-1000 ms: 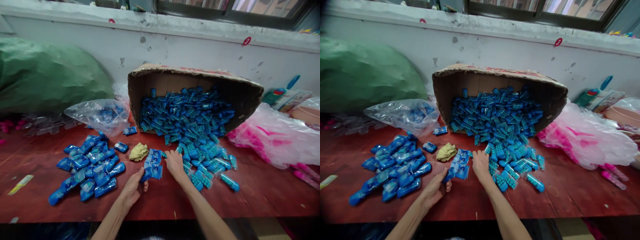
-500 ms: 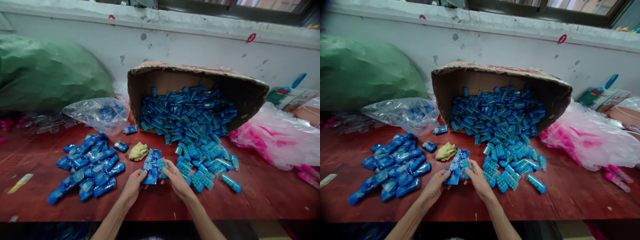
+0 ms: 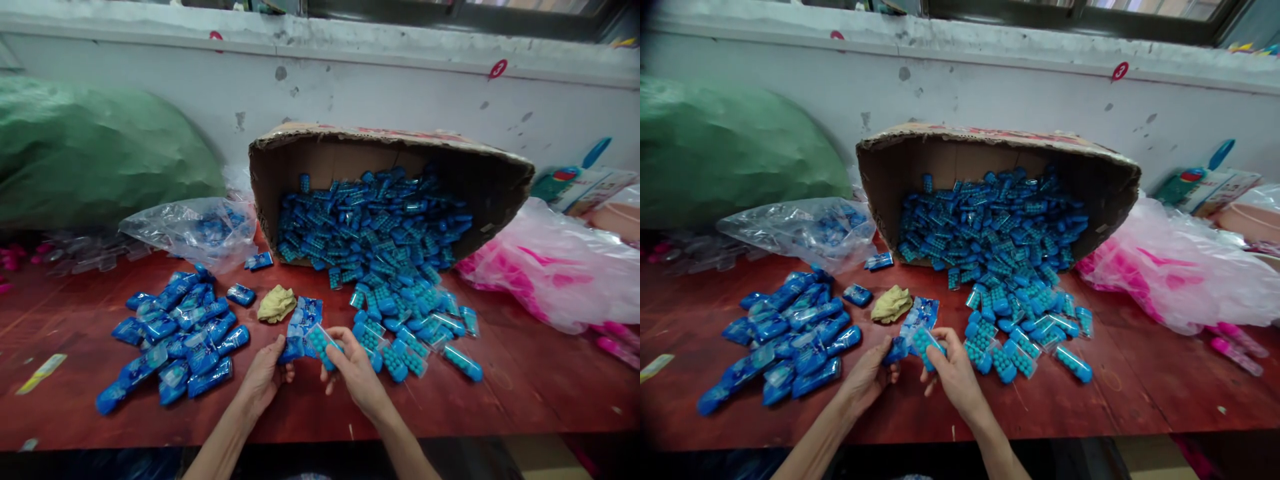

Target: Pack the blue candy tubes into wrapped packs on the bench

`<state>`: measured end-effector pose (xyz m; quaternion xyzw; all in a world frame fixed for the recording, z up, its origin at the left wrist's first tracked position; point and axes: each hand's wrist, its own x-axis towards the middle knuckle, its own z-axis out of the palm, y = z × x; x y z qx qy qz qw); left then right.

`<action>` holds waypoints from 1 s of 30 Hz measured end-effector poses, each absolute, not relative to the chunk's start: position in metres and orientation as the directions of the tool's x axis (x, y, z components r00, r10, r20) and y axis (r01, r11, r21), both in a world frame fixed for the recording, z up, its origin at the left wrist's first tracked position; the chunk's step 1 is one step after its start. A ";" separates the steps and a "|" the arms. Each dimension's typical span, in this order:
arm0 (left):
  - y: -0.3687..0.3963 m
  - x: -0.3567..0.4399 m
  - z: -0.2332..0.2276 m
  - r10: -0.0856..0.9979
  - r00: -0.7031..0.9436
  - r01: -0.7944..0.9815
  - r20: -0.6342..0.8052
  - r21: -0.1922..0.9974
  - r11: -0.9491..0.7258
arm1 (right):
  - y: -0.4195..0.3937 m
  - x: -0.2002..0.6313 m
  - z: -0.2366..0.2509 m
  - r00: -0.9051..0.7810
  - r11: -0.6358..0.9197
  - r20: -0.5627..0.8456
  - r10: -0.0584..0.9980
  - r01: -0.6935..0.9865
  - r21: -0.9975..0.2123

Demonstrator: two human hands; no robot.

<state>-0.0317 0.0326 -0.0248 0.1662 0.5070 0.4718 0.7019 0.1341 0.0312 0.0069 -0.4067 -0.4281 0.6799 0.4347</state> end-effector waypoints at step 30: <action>0.040 -0.035 -0.019 0.922 -0.180 -0.253 -0.342 0.922 0.292 | 0.019 0.136 0.003 -0.240 -0.063 -0.097 0.966 0.147 -0.987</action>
